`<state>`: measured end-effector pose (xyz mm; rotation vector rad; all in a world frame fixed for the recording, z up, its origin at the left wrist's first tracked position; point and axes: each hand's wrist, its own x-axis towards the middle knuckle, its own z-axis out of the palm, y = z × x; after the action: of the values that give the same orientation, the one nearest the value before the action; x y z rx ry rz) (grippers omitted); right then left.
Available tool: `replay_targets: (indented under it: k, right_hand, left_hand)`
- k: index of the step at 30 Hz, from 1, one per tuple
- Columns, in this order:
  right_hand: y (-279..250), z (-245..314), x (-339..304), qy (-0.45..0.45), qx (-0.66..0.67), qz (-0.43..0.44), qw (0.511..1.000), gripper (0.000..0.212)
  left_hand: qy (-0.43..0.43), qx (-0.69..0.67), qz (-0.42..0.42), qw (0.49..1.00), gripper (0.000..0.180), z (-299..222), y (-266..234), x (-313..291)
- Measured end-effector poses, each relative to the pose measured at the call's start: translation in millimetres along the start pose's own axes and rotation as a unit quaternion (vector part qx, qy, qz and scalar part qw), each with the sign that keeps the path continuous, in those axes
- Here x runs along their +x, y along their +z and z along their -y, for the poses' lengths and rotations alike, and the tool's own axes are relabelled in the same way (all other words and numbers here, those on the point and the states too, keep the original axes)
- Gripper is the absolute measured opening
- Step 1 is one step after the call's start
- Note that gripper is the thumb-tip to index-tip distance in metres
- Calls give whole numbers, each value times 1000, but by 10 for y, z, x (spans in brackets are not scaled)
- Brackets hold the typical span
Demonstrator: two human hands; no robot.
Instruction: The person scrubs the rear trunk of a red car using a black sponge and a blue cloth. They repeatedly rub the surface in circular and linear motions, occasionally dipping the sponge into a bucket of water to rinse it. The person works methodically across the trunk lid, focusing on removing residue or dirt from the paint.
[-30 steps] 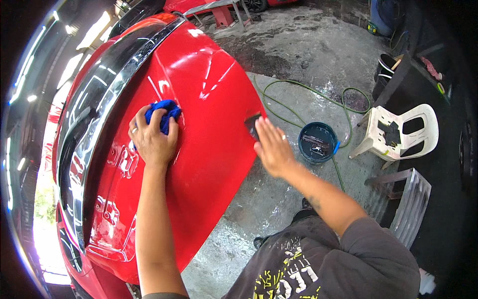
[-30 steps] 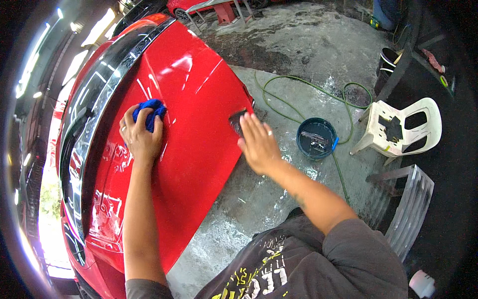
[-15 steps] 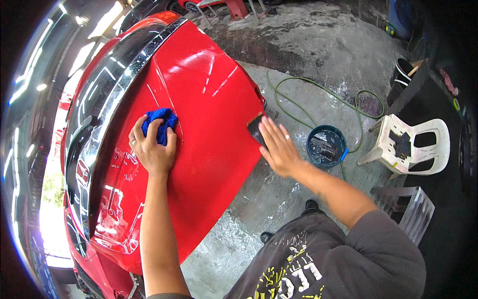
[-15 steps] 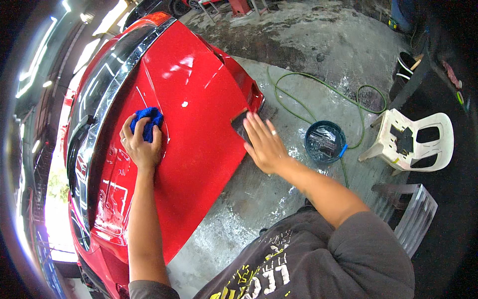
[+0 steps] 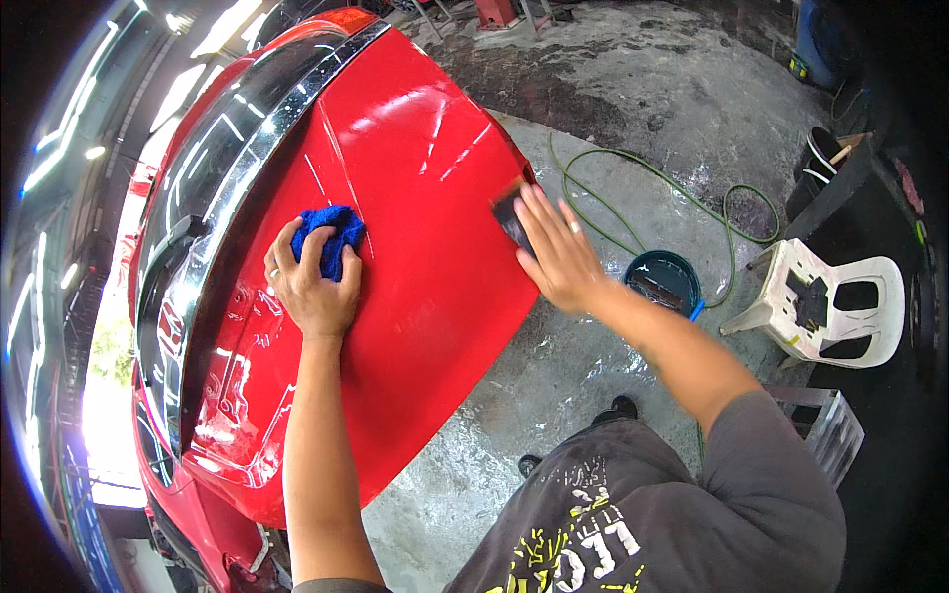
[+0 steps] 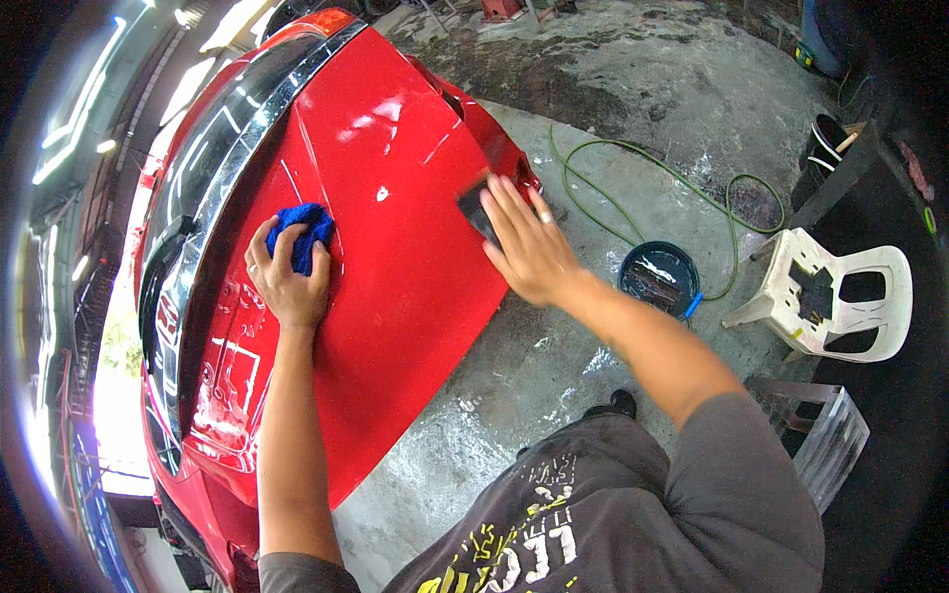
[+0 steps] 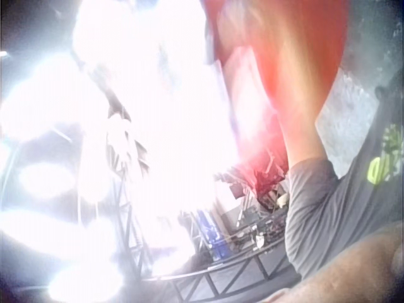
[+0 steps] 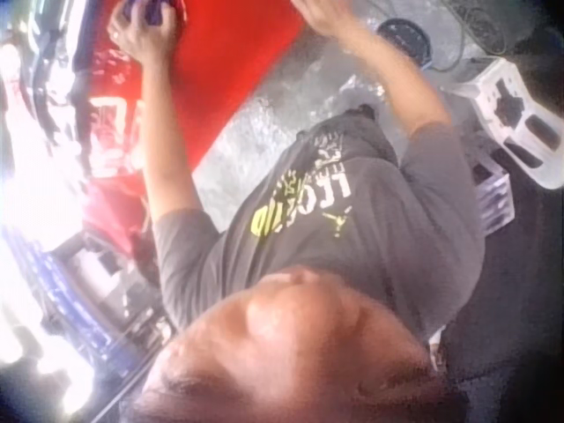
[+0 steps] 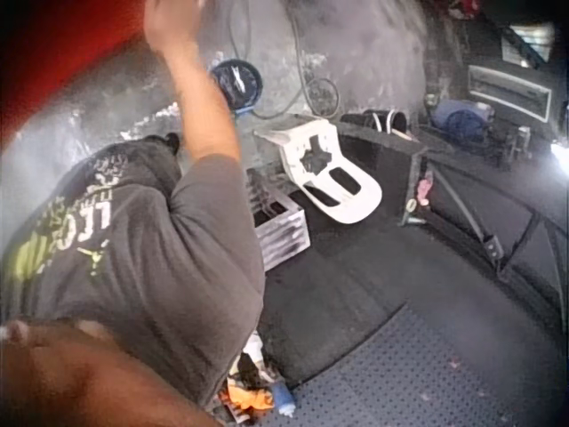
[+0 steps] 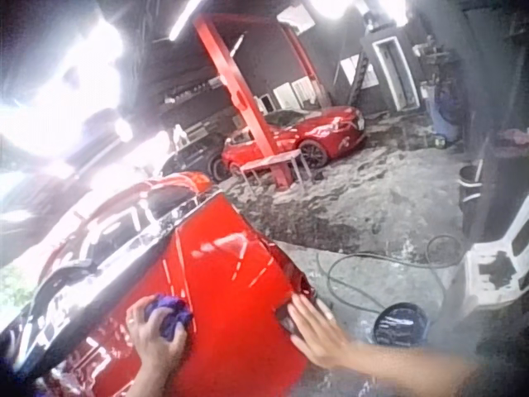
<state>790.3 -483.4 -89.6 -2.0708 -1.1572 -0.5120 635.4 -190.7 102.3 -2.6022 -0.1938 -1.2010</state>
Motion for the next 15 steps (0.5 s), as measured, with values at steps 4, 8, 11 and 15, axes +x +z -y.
replay_targets:
  k: [4, 8, 11, 15]
  right_hand:
    - [-73, -131, 848, 7, -31, -40, 999, 73]
    - [-27, -69, -50, -13, 8, 22, 1000, 75]
    - [8, -85, -25, -17, 20, -1, 1000, 77]
    - [-169, -143, 1136, -10, -16, -68, 997, 67]
  left_hand:
    - [10, -9, 3, 1000, 31, -4, 7, 39]
    - [-2, -14, -8, 1000, 31, 11, -19, 14]
    - [-2, -11, -6, 1000, 31, -32, -27, 14]
    - [0, -16, -9, 1000, 31, -39, 3, 32]
